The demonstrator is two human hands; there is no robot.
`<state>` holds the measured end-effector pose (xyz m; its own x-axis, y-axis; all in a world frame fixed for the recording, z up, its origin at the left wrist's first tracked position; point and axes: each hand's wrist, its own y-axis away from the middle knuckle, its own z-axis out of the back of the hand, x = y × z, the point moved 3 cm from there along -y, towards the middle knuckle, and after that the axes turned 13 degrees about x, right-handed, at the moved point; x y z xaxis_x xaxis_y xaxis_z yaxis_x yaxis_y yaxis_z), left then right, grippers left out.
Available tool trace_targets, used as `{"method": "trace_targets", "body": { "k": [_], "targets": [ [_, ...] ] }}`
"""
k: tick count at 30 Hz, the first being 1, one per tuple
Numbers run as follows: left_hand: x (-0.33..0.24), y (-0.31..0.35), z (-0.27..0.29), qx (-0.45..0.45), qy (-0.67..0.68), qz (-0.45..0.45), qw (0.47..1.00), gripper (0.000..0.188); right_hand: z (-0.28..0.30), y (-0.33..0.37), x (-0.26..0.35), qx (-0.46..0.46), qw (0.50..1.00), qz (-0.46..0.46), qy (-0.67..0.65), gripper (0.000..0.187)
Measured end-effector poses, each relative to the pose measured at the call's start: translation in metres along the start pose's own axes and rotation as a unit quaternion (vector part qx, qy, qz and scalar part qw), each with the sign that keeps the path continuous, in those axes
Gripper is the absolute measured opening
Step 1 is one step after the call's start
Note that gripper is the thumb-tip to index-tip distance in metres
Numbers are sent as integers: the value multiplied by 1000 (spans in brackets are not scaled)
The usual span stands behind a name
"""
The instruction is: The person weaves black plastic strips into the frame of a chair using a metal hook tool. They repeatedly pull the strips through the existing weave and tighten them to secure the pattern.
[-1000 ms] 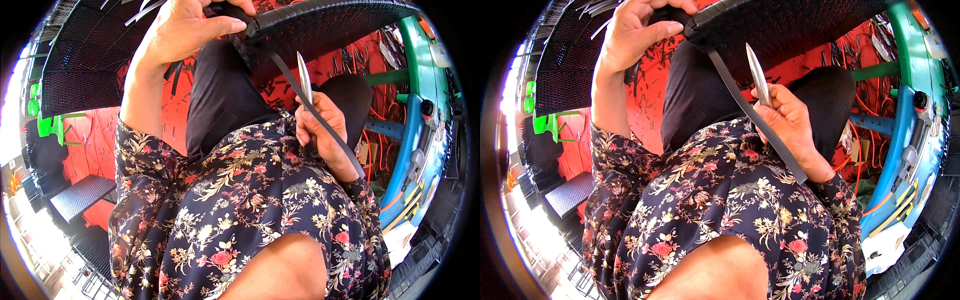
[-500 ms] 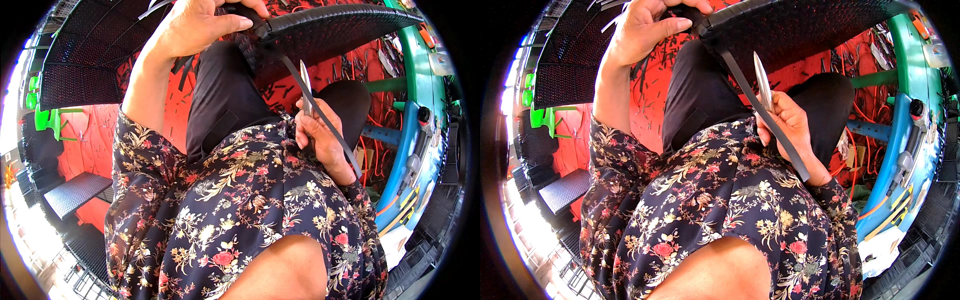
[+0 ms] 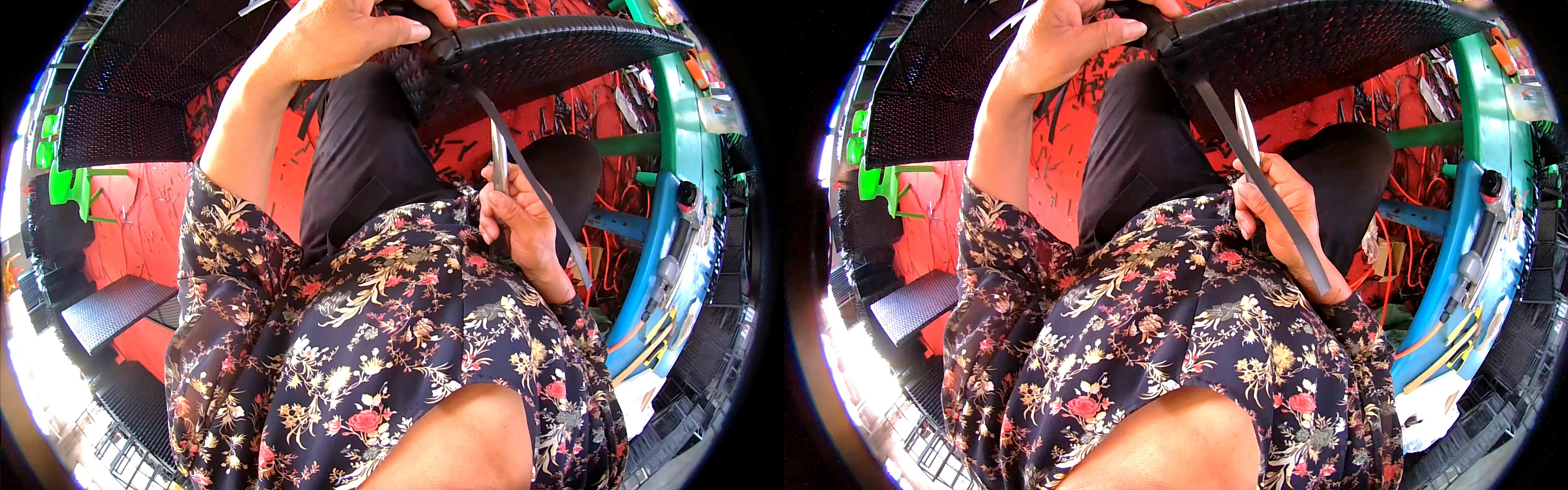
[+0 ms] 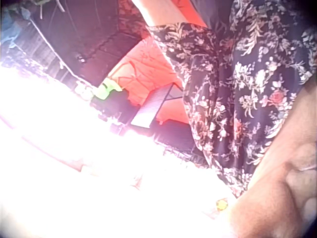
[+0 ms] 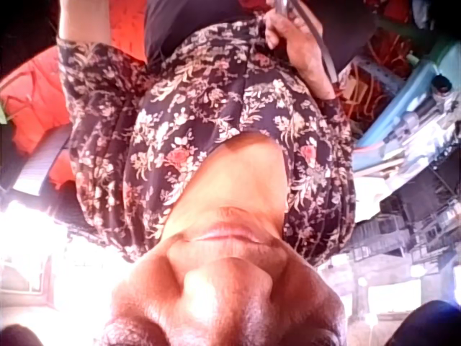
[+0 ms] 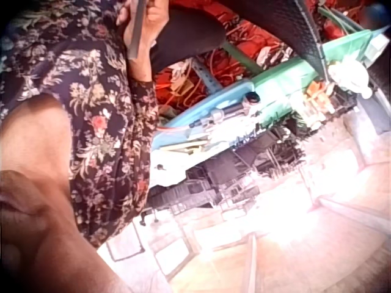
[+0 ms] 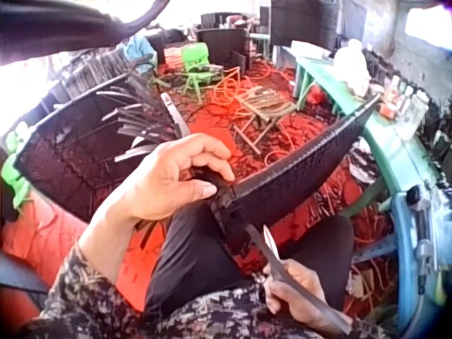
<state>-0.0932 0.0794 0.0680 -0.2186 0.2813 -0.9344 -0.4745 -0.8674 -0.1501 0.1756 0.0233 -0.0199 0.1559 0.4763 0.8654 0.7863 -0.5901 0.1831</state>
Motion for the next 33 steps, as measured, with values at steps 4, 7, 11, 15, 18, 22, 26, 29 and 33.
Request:
{"method": "trace_targets", "body": {
  "k": [4, 7, 11, 15, 18, 22, 26, 29, 33],
  "targets": [
    [-5, -3, 0, -1, -18, 23, 1000, 45, -1, -1, 1, 0, 1000, 10, 10, 29],
    [-12, -2, -2, -7, -24, 38, 999, 45, -1, 0, 1, -3, 1000, 12, 13, 29],
    [-5, -3, 1, -3, -44, 27, 999, 44, -1, 0, 1, -4, 1000, 9, 14, 29],
    [-12, -3, -1, -3, -46, 29, 999, 44, -1, 0, 0, -7, 1000, 0, -2, 29],
    [-1, -5, 2, 7, -59, 11, 998, 43, 1, 1, -2, -12, 1000, 0, 2, 29],
    [-4, -5, 3, 9, -73, 17, 997, 42, 1, 0, -1, -13, 1000, -4, 4, 27],
    [-5, -5, 3, 7, -57, 24, 998, 43, 2, 1, -2, -8, 1000, -6, 0, 27],
    [0, -5, 4, 11, -66, 8, 998, 43, 2, 1, -3, -12, 1000, -9, -1, 27],
    [2, -5, 4, 14, -56, -7, 998, 42, 2, 0, -2, -7, 1000, -9, -2, 27]
  ]
}}
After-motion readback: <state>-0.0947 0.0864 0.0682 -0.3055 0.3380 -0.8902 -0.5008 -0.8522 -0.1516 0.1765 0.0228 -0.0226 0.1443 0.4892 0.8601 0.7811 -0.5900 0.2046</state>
